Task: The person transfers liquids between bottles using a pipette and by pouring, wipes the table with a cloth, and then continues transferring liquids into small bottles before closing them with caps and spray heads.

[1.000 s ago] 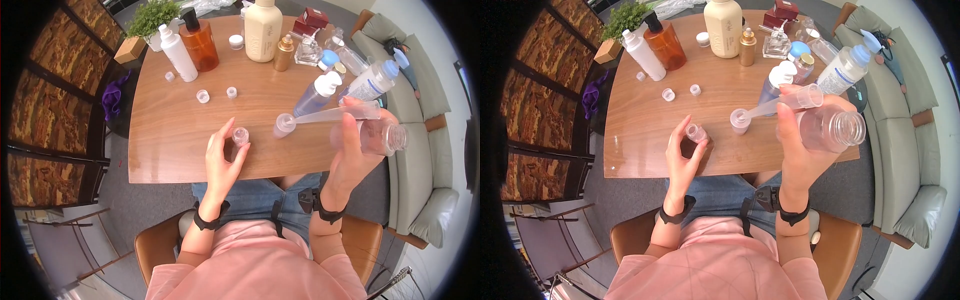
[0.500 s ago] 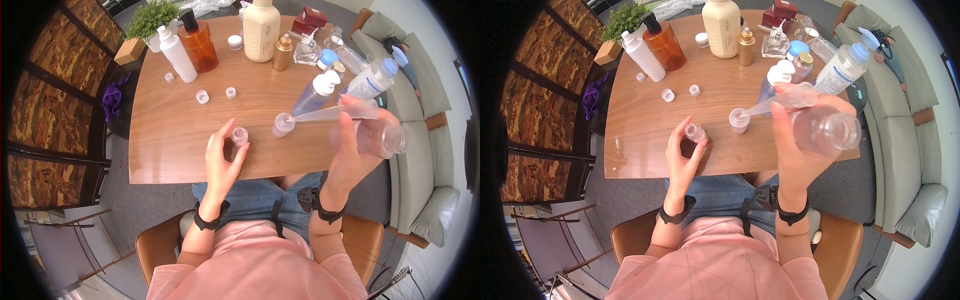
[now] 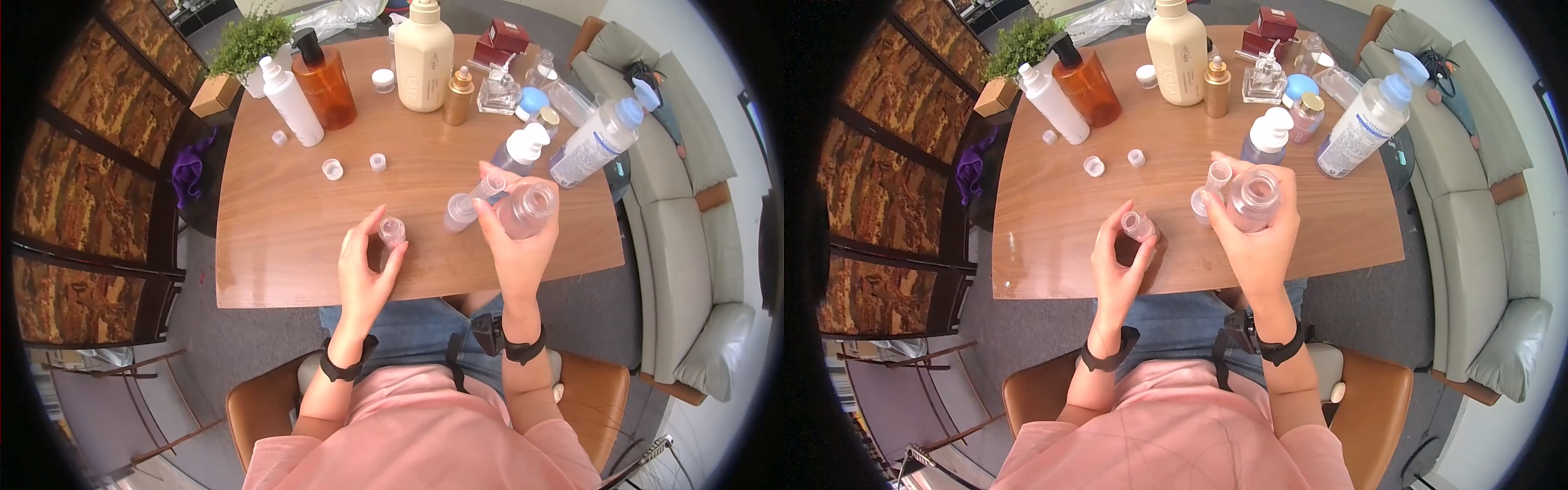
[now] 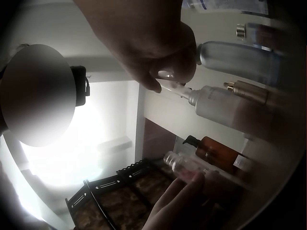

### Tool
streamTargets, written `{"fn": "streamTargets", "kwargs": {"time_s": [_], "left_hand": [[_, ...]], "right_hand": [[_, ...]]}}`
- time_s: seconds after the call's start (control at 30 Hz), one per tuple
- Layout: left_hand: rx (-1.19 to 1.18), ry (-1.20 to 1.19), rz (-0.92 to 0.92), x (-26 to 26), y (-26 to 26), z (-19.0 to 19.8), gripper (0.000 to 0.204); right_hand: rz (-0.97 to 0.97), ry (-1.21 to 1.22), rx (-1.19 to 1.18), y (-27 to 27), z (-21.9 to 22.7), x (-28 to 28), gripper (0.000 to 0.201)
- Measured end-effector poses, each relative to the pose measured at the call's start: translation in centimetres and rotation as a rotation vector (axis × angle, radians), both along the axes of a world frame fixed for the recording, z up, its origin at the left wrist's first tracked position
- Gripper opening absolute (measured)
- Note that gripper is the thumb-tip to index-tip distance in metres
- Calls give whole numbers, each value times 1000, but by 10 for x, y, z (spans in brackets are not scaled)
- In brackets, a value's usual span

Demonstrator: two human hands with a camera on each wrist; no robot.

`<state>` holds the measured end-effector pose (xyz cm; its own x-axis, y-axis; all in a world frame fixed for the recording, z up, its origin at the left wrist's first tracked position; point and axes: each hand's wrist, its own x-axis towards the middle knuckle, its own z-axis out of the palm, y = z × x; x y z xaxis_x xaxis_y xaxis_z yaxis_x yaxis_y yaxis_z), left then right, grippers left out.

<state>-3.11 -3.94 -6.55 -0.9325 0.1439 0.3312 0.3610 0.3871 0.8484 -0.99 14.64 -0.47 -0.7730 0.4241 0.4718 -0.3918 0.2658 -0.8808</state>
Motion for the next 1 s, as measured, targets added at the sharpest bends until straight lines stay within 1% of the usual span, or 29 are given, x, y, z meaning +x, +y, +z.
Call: {"fn": "streamTargets", "kwargs": {"time_s": [0.07, 0.1, 0.17, 0.2, 0.27, 0.3, 0.33, 0.4, 0.43, 0.5, 0.53, 0.6, 0.63, 0.7, 0.73, 0.8, 1.0], "left_hand": [[-4, -4, -1, 0, 0, 1, 53], [6, -24, -2, 1, 1, 3, 53], [16, -44, -1, 1, 1, 4, 53], [19, -47, -1, 2, 1, 4, 52], [21, -50, -1, 1, 2, 5, 52], [21, -47, -3, 1, 2, 5, 52], [20, -45, -5, 1, 1, 5, 52], [17, -35, -8, 1, 1, 4, 52], [14, -24, -11, 1, 1, 4, 52], [19, -32, -15, 1, 1, 4, 52], [24, -38, -18, 1, 1, 3, 52], [22, -34, -18, 1, 1, 3, 52], [20, -29, -17, 1, 0, 3, 52], [17, -30, -17, 1, 1, 4, 52], [14, -30, -16, 1, 1, 4, 52], [12, -36, -13, 1, 1, 4, 52], [3, -32, -4, 1, 0, 4, 52]], "right_hand": [[-26, 161, -73, 0, -4, -2, 40], [-26, 161, -73, 2, -3, -1, 40], [-154, 198, 80, 8, 0, 4, 41], [-153, 198, 80, 9, 2, 7, 41], [-71, 174, -161, 11, 6, 13, 44], [-89, 103, -158, 14, 7, 15, 47], [-89, 103, -158, 16, 9, 17, 47], [-165, -54, -8, 19, 15, 19, 51], [-165, -54, -8, 22, 14, 20, 51], [-152, -85, 172, 26, 13, 22, 52], [-153, -85, 172, 26, 16, 23, 52], [-205, -112, 375, 23, 27, 26, 50], [-205, -113, 375, 26, 29, 26, 50], [-213, -47, 620, 33, 32, 24, 49], [-213, -47, 620, 33, 34, 24, 49], [-301, -29, 719, 33, 37, 23, 50], [-385, 12, 853, 36, 41, 20, 53]]}}
